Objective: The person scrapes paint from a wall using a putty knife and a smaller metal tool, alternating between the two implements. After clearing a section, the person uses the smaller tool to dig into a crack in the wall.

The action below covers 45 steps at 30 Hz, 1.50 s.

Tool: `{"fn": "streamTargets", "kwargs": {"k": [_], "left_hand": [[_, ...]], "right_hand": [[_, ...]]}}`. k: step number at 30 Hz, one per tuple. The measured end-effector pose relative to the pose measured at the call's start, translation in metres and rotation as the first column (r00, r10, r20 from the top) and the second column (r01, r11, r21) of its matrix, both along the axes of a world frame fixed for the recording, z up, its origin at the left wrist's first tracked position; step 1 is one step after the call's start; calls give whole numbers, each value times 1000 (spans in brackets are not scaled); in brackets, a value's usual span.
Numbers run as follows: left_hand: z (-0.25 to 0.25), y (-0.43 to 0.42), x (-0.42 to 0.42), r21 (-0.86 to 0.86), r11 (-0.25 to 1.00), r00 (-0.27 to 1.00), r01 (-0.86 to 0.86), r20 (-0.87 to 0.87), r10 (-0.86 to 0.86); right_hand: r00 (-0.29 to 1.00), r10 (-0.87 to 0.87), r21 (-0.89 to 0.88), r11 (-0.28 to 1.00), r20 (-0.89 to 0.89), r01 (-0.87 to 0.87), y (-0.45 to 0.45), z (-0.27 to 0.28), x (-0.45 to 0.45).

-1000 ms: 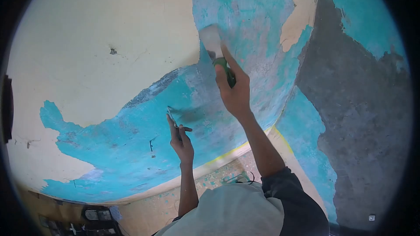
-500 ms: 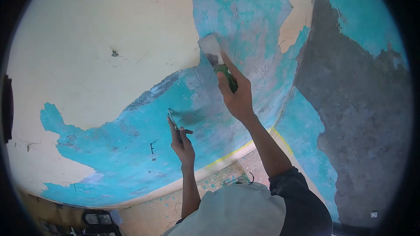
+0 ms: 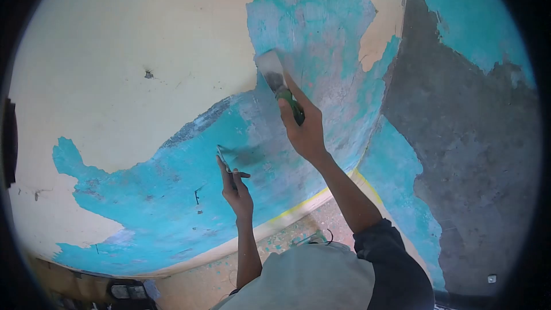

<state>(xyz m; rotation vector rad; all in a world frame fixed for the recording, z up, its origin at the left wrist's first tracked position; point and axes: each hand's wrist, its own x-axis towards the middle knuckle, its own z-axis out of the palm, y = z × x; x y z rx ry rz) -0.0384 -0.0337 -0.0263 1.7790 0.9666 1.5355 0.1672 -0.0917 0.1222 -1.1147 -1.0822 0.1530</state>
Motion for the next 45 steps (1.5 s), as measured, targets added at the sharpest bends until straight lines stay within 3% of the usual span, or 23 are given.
{"fn": "streamTargets", "kwargs": {"k": [5, 10, 12, 19, 25, 28, 34, 38, 40, 45], "left_hand": [[7, -7, -3, -41, 999, 1000, -1, -15, 1], [8, -9, -5, -54, 999, 1000, -2, -30, 0], [11, -10, -7, -76, 997, 1000, 3, -28, -5], [15, -9, -17, -57, 998, 998, 25, -52, -28], [17, -11, -15, -63, 997, 998, 37, -47, -40], [20, -13, -15, -101, 994, 998, 34, -42, -38], [20, -12, -17, -104, 994, 998, 40, -44, -45], [12, -8, -13, -17, 999, 999, 46, -19, -46], [16, -11, -14, -64, 997, 999, 43, -23, -45], [26, -17, -12, -146, 988, 999, 46, -5, -47]], "right_hand": [[1000, -3, -14, 1000, -26, 2, 1, -30, 0], [999, -42, 81, 996, 6, 41, 13, 20, 4], [999, 27, 123, 992, -36, -22, 13, 40, 2], [1000, -10, 83, 997, -8, 11, 11, -36, -9], [999, -41, 61, 997, 17, 40, 15, 24, 3], [998, -46, 66, 997, 43, 43, 13, 25, 3], [998, -53, 117, 992, 16, 51, 13, -26, -4], [992, -102, 112, 989, 70, 94, 17, 27, 2], [999, -40, 125, 991, 26, 36, 19, 47, 3], [981, -127, 149, 983, 144, 105, 21, 2, 4]]}}
